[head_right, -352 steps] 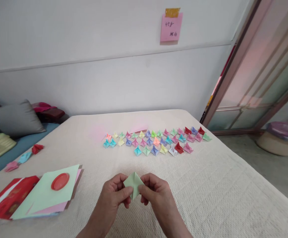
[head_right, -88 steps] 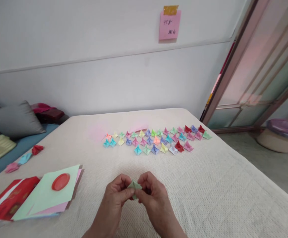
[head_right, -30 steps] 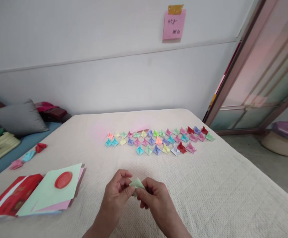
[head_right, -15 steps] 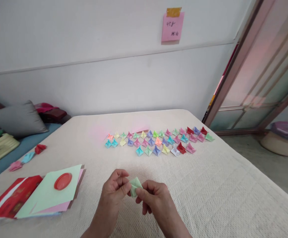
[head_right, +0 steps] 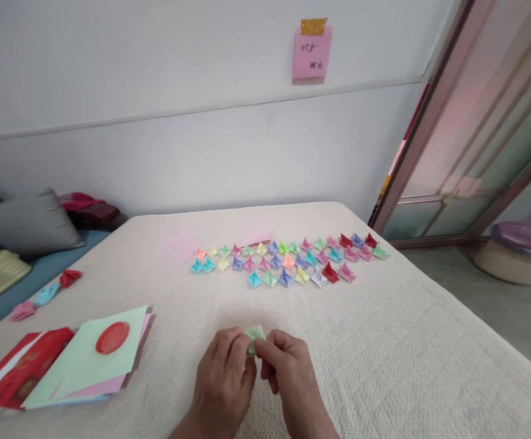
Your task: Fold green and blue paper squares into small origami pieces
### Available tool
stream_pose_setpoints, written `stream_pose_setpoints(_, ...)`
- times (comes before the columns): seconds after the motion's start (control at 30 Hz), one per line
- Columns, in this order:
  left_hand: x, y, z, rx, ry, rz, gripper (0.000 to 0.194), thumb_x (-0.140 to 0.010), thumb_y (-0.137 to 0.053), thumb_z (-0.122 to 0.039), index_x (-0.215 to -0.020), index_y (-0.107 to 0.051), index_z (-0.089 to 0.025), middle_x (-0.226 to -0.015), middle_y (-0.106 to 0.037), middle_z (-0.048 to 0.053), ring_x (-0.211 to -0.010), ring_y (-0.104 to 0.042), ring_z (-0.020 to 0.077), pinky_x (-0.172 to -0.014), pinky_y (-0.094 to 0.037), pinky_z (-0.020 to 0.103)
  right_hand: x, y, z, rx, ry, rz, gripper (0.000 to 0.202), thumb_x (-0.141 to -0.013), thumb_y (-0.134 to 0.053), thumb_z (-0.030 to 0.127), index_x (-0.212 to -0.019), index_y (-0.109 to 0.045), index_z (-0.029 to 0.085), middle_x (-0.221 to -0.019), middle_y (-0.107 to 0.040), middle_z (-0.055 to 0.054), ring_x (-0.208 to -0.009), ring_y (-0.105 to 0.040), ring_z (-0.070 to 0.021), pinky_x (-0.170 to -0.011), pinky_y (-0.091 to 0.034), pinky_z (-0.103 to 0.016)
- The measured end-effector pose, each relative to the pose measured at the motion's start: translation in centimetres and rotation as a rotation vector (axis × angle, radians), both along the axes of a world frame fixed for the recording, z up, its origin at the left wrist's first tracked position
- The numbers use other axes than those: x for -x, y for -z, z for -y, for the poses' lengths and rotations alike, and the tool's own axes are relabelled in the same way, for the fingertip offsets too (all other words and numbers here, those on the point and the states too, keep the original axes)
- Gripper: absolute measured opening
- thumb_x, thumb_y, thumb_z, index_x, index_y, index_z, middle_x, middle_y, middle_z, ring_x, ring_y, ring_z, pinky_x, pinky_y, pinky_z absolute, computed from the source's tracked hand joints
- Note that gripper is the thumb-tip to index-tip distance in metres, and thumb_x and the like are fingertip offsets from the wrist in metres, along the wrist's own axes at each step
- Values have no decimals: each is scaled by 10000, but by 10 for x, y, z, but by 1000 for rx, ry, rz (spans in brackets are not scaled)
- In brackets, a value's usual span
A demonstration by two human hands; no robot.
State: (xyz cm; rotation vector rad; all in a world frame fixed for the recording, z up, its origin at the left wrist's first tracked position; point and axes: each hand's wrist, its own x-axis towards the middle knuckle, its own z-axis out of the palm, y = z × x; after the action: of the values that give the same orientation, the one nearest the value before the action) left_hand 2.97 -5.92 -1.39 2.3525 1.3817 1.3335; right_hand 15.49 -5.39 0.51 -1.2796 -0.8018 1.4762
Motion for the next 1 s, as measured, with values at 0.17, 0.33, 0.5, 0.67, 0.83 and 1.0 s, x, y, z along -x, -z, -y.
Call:
stream_pose_setpoints(0.17,3,-11,-6,295,0,301,141,-805,-582,-129,-723,-662,-211,-711,-625,45,-689,-571,194,-676,-427,289,-1,-4,2,-141,-83,78,373,-795,-600,436,-534,-507,187,-445,-427,63,-419,-323,-78,-431,-205,-248)
stream_pose_setpoints(0.33,3,-11,-12,828,85,915,79,-737,-667,-203,-667,-651,-170,-571,-523,-29,-568,-436,120,-566,-345,237,-5,-1,-4,-188,-52,89,104,-732,-665,282,-721,-618,190,-601,-522,36,-565,-421,-119,-525,-319,-250)
stream_pose_setpoints(0.5,2,-12,-10,997,172,1105,90,-698,-678,-172,-632,-622,-144,-597,-532,-25,-595,-430,108,-591,-358,236,-2,2,-6,-181,-63,62,145,-714,-636,246,-591,-590,186,-562,-496,34,-572,-411,-129,-556,-330,-262)
stream_pose_setpoints(0.67,8,-20,-14,1016,272,1016,75,-735,-638,-201,-719,-644,-128,-646,-562,-5,-599,-470,109,-561,-372,230,-9,-4,-5,-175,-158,164,165,-718,-636,248,-576,-581,182,-541,-484,38,-558,-413,-126,-536,-323,-259)
stream_pose_setpoints(0.83,11,-18,-18,993,258,939,95,-705,-654,-162,-644,-586,-137,-571,-563,-18,-525,-467,97,-494,-372,215,-7,-4,-4,-188,-164,128,162,-742,-639,282,-627,-613,171,-535,-514,32,-527,-460,-126,-498,-359,-254)
stream_pose_setpoints(1.0,8,-16,-16,940,229,1001,60,-720,-630,-146,-708,-572,-156,-577,-598,-19,-525,-523,110,-492,-388,220,-1,-3,-3,-209,-138,-35,106,-690,-684,197,-792,-701,172,-637,-639,-5,-590,-533,-141,-545,-417,-258)
